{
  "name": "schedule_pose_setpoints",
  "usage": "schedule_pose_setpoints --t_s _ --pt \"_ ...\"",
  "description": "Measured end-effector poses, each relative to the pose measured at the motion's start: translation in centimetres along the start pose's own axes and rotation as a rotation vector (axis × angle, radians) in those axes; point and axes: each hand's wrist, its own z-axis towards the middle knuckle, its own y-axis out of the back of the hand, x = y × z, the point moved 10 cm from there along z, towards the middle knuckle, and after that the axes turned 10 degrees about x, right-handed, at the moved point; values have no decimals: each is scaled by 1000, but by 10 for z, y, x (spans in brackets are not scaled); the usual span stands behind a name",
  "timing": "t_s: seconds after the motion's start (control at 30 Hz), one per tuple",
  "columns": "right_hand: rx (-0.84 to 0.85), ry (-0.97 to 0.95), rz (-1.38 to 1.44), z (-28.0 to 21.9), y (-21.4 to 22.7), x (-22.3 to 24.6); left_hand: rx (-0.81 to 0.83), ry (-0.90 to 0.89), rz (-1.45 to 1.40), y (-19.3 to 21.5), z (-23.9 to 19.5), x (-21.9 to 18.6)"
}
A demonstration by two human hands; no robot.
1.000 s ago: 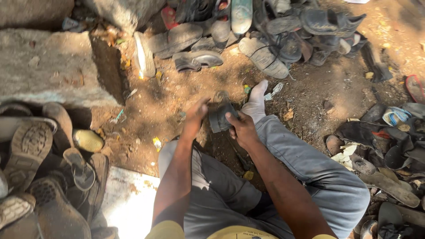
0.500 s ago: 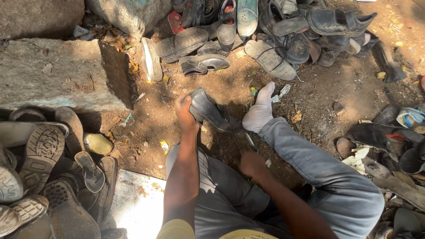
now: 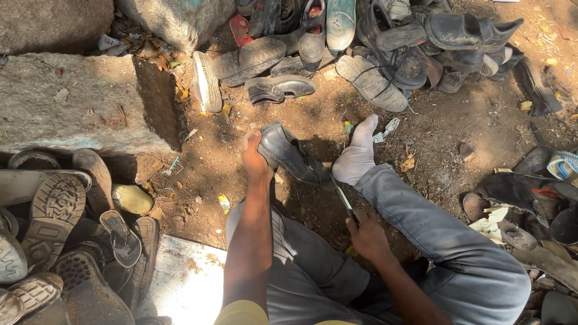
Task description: The person sits on the ground and uses a knife to scrape and clean the soles and sides of several worn shoes. They handle each shoe individually, turning them over and working on different areas before setting them aside.
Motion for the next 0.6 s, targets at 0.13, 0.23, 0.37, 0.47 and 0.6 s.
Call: schedule_pose_setpoints --t_s 0.13,0.23,0.37,0.47,0.6 --pt "164 108 350 -25 31 63 -1 -13 80 -6 6 6" --pt "107 280 341 -18 37 121 49 -15 98 -17 1 3" --pt "-183 647 255 -19 54 175 80 -9 13 -21 -7 -1" --pt "-91 495 279 -2 40 164 67 -7 24 -17 -4 -1" --pt "-286 660 238 -11 47 170 86 -48 116 -19 0 -1"
